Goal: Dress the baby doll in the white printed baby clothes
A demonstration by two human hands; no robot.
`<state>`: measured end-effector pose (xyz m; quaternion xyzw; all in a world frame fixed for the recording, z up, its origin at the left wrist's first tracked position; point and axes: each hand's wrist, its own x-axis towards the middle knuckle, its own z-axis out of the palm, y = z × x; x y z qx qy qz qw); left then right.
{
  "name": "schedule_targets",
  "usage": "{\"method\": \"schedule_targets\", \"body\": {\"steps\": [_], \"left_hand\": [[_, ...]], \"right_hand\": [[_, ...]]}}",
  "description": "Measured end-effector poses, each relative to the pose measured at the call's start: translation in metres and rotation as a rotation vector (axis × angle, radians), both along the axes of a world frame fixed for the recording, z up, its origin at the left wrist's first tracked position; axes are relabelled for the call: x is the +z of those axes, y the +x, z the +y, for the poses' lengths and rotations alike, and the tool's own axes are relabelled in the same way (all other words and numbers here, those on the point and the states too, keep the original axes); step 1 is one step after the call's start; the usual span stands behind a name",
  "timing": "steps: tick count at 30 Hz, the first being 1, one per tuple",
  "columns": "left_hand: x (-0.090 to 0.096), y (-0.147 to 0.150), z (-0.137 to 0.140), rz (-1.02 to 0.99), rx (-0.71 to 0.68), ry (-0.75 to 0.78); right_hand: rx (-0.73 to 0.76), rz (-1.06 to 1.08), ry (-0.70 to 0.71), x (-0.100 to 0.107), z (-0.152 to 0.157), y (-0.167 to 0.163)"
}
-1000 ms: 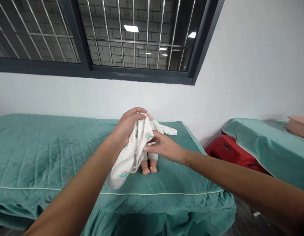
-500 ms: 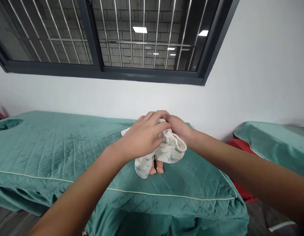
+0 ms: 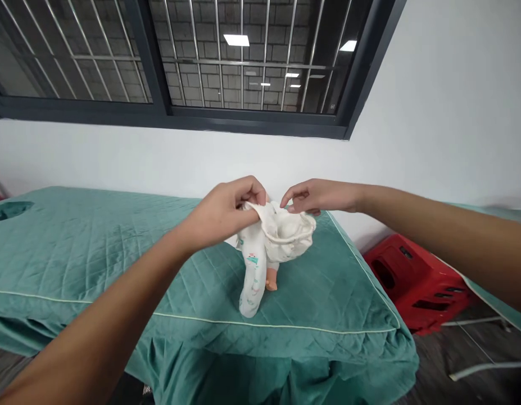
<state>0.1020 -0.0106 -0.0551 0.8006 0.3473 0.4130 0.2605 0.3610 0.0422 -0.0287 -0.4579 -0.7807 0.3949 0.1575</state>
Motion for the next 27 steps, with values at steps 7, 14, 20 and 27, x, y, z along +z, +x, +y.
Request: {"method": "schedule_targets", "body": {"steps": [7, 14, 20, 27], "left_hand": [[0.016, 0.007, 0.016, -0.132, 0.086, 0.051], [0.030, -0.012, 0.015, -0.116, 0.181, -0.002], [0.044, -0.058, 0.015, -0.059, 0.015, -0.245], [0.024, -0.031, 0.022, -0.100, -0.198, -0.443]], "right_hand": [[0.219, 0.322, 0.184, 0.013, -0.038, -0.030], [0.303, 0.040, 0.135, 0.000, -0.059, -0.055], [0.136, 0.361, 0.292, 0.020, -0.037, -0.045], [0.103, 0.523, 0.190, 0.017, -0.023, -0.068]]}}
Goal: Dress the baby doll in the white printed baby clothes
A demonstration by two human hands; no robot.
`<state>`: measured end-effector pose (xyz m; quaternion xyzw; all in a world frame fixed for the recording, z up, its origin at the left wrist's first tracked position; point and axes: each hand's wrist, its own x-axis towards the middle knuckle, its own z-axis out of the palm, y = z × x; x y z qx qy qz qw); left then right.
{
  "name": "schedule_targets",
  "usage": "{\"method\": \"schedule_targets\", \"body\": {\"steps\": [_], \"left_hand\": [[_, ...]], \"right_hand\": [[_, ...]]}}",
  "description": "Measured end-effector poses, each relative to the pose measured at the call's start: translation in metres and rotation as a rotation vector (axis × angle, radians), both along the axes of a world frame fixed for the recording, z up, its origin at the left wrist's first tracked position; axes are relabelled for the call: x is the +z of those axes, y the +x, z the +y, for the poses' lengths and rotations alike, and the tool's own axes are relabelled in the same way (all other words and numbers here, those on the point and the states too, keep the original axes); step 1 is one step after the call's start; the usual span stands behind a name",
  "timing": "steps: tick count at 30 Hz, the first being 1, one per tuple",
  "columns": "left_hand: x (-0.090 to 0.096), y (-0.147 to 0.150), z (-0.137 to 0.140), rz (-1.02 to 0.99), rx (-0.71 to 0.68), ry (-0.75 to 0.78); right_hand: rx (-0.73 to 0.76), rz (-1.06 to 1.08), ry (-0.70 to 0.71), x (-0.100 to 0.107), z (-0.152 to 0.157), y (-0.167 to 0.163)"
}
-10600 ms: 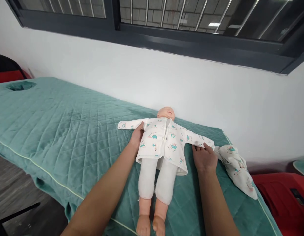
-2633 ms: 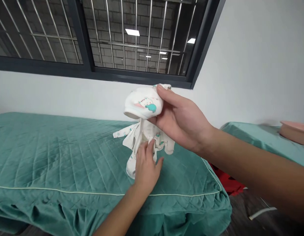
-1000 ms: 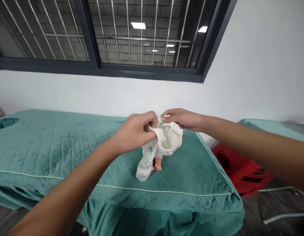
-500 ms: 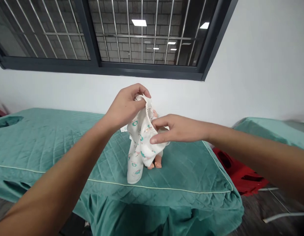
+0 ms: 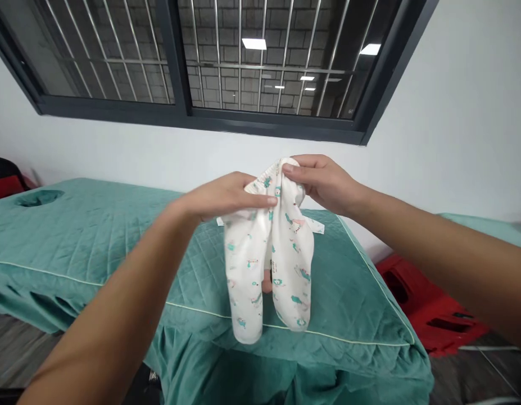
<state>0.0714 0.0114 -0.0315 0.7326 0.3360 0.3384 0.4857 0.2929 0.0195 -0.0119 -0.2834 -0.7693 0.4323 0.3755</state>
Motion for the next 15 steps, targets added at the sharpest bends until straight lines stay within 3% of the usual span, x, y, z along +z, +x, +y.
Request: {"method": "schedule_targets", "body": {"steps": [3, 8, 12, 15], "left_hand": [[-0.026, 0.012, 0.012, -0.217, -0.110, -0.083], [-0.065, 0.021, 0.037, -0.616, -0.039, -0.217], [-0.089, 0.030, 0.049, -0.620, -0.027, -0.340], [-0.108, 0.033, 0.051, -0.544, -0.074, -0.430]], "right_hand": [[-0.040, 0.061, -0.082, -0.010, 0.005, 0.002], [0.021, -0.029, -0.294, -0.039, 0.018, 0.013], [0.176, -0.328, -0.372, -0.070, 0.034, 0.012], [0.093, -0.265, -0.383, -0.089, 0.050, 0.009]]}}
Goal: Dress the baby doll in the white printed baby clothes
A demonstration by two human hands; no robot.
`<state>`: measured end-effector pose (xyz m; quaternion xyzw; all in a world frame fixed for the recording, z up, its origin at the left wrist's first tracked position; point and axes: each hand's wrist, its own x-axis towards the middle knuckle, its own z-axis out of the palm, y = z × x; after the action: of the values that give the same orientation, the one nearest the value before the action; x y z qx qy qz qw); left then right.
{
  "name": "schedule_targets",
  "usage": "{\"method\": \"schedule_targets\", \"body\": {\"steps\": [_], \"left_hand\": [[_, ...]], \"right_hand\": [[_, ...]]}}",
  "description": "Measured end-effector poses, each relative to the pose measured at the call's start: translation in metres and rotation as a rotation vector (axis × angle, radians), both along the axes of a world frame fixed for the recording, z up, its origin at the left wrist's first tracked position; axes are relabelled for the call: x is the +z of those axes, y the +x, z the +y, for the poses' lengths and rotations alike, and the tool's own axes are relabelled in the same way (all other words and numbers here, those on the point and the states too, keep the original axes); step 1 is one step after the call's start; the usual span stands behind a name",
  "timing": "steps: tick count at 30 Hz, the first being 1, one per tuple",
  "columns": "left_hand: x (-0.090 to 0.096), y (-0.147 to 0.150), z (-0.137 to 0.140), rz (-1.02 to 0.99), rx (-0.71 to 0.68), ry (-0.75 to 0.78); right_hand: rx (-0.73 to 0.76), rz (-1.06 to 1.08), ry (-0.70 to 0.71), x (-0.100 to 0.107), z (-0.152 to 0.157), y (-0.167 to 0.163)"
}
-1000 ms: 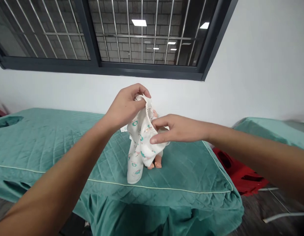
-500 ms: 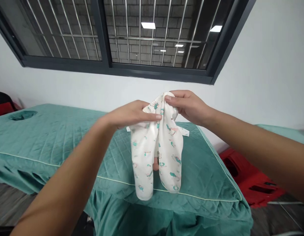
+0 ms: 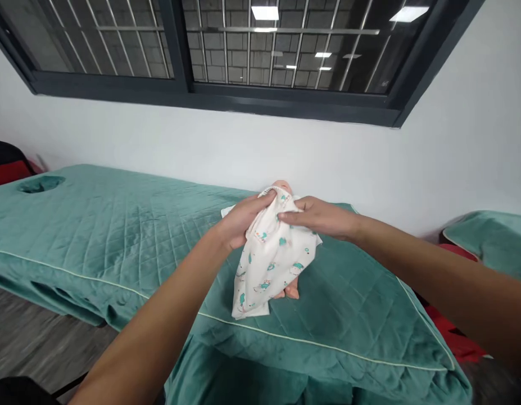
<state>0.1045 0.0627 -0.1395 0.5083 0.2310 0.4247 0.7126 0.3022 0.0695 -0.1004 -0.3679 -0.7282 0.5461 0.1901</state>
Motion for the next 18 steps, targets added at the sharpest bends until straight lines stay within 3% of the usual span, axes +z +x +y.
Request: {"method": "schedule_targets", "body": {"steps": [6, 9, 12, 15, 18], "left_hand": [[-0.033, -0.009, 0.003, 0.228, -0.284, -0.006], [-0.044, -0.009, 0.008, 0.182, -0.188, -0.023], [-0.055, -0.004, 0.011, 0.066, -0.034, -0.065], [-0.064, 0.003, 0.009, 0.006, -0.014, -0.116], [-0.071, 0.010, 0.005, -0.041, -0.003, -0.181]], "right_hand": [[-0.301, 0.452, -0.129, -0.026, 0.029, 0.001], [-0.366, 0.437, -0.228, -0.044, 0.028, 0.000], [-0.219, 0.341, -0.280, -0.060, 0.020, 0.002], [-0.035, 0.200, -0.230, -0.070, 0.013, 0.007], [-0.002, 0.042, -0.147, -0.074, 0.011, 0.010]]}}
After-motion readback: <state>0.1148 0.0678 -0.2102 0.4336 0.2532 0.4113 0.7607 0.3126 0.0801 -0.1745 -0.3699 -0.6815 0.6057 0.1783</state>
